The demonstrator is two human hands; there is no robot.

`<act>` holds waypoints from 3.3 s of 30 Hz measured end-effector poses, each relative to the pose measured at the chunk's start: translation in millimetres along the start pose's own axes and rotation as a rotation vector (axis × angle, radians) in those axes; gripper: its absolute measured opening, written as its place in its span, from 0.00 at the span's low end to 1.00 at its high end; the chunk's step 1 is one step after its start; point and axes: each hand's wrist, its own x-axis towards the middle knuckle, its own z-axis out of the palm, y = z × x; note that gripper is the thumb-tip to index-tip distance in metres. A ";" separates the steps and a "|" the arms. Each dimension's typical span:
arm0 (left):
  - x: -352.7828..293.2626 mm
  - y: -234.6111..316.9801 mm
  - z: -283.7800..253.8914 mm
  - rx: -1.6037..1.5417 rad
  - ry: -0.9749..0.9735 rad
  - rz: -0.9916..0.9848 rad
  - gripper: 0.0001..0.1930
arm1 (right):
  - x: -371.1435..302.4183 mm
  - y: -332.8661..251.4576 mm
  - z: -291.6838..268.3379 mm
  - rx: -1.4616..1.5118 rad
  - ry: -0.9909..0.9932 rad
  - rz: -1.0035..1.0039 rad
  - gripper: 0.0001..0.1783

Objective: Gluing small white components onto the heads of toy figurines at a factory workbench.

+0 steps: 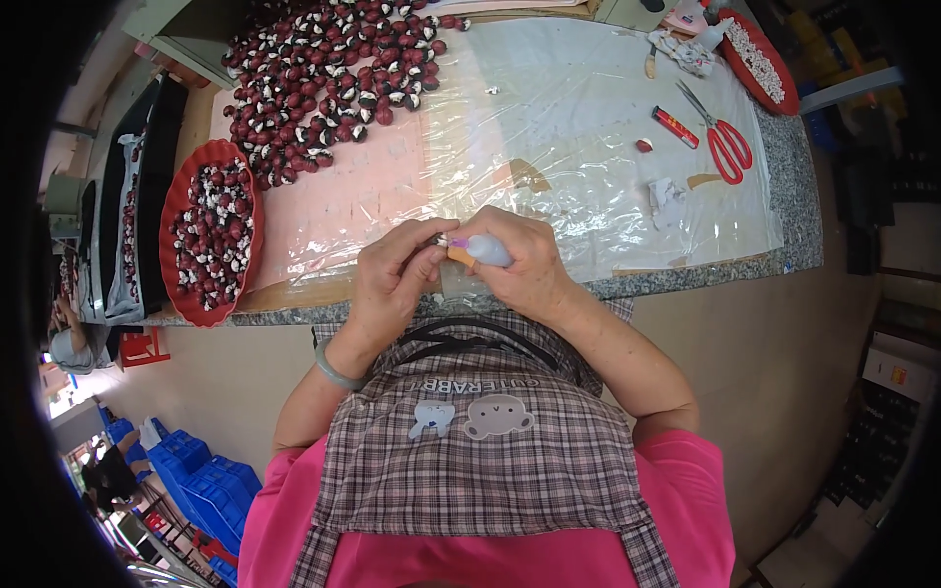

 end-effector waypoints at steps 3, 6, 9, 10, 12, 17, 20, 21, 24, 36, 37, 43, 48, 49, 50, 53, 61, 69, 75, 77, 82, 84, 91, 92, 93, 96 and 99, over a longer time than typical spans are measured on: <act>3.4 -6.8 -3.0 -0.259 -0.123 -0.220 0.12 | 3.4 -0.1 -6.2 0.276 -0.028 0.273 0.08; 8.2 -8.9 -8.5 -0.868 -0.138 -0.388 0.12 | 12.4 -11.2 -9.7 0.408 0.002 0.289 0.13; 25.9 -3.1 -23.4 -1.045 -0.001 -0.388 0.08 | 10.6 -8.3 -16.5 0.370 0.022 0.296 0.14; 33.4 -1.2 -31.2 -0.970 0.026 -0.345 0.07 | 9.0 -6.6 -18.6 0.353 0.038 0.313 0.13; 53.4 -23.7 -46.0 -0.549 0.074 -0.265 0.07 | 5.4 -3.0 -21.1 0.330 0.055 0.346 0.13; 108.4 -28.5 -52.1 0.580 0.195 0.239 0.10 | 3.5 -4.2 -25.4 0.287 0.056 0.384 0.11; 124.5 -30.9 -45.4 0.800 0.159 0.293 0.14 | 2.4 -0.5 -26.5 0.239 0.041 0.363 0.11; 128.3 -33.4 -43.7 0.877 0.141 0.336 0.13 | 0.7 3.1 -26.0 0.233 0.051 0.323 0.11; 131.2 -34.1 -43.0 0.956 0.106 0.375 0.10 | -0.1 0.8 -29.7 0.217 0.060 0.298 0.11; 40.8 -13.3 -22.2 -1.110 -0.091 -0.460 0.17 | -5.2 5.3 -50.2 0.607 0.073 0.421 0.17; 34.5 -13.4 -19.8 -1.129 -0.093 -0.488 0.18 | -3.2 0.8 -48.9 0.614 0.080 0.396 0.16; 17.6 4.3 -12.5 -1.117 -0.071 -0.545 0.19 | -4.9 0.8 -50.2 0.497 0.107 0.342 0.15; 12.1 9.5 -10.6 -1.061 -0.158 -0.437 0.16 | -8.2 -14.1 -49.7 0.581 0.262 0.261 0.18; 11.3 8.9 -10.2 -1.062 -0.157 -0.440 0.16 | -8.1 -18.5 -48.5 0.582 0.262 0.263 0.18; 11.0 8.0 -9.9 -1.080 -0.162 -0.450 0.15 | -7.5 -23.4 -47.0 0.559 0.292 0.245 0.18; 9.8 8.5 -7.8 -1.106 -0.144 -0.478 0.15 | -9.3 -37.4 -45.8 0.450 0.318 0.228 0.19; 6.3 3.6 -6.5 -1.097 -0.123 -0.475 0.16 | -15.5 -47.6 -44.2 0.173 0.277 0.019 0.24; 6.8 0.9 -6.9 -1.089 -0.145 -0.493 0.16 | -15.2 -48.5 -39.9 -0.092 0.302 -0.052 0.25; 7.1 0.9 -5.9 -1.074 -0.148 -0.500 0.15 | -14.0 -48.9 -39.8 -0.135 0.278 -0.059 0.26; 6.9 0.8 -6.3 -1.075 -0.156 -0.508 0.14 | -14.2 -49.6 -39.8 -0.173 0.276 -0.079 0.26; 6.5 -2.8 -6.5 -1.083 -0.191 -0.520 0.13 | -9.6 -50.1 -40.0 -0.291 0.270 -0.210 0.25; 6.5 -1.9 -6.5 -1.066 -0.184 -0.529 0.13 | -8.3 -49.5 -40.1 -0.325 0.258 -0.281 0.25; 6.8 -2.8 -7.4 -1.050 -0.181 -0.546 0.13 | -6.3 -46.0 -42.9 -0.330 0.214 -0.324 0.26; 6.6 -3.2 -8.0 -1.053 -0.187 -0.532 0.15 | -6.5 -45.6 -43.9 -0.289 0.216 -0.293 0.25; 6.8 -3.6 -8.3 -1.056 -0.198 -0.518 0.17 | -6.8 -45.0 -45.3 -0.252 0.219 -0.261 0.23; 8.1 -4.4 -8.8 -1.067 -0.177 -0.515 0.18 | -10.3 -30.5 -47.4 0.158 0.304 -0.001 0.18; 5.4 -8.7 -13.1 -1.050 -0.139 -0.575 0.18 | 5.1 -12.8 -56.8 0.575 0.250 0.168 0.20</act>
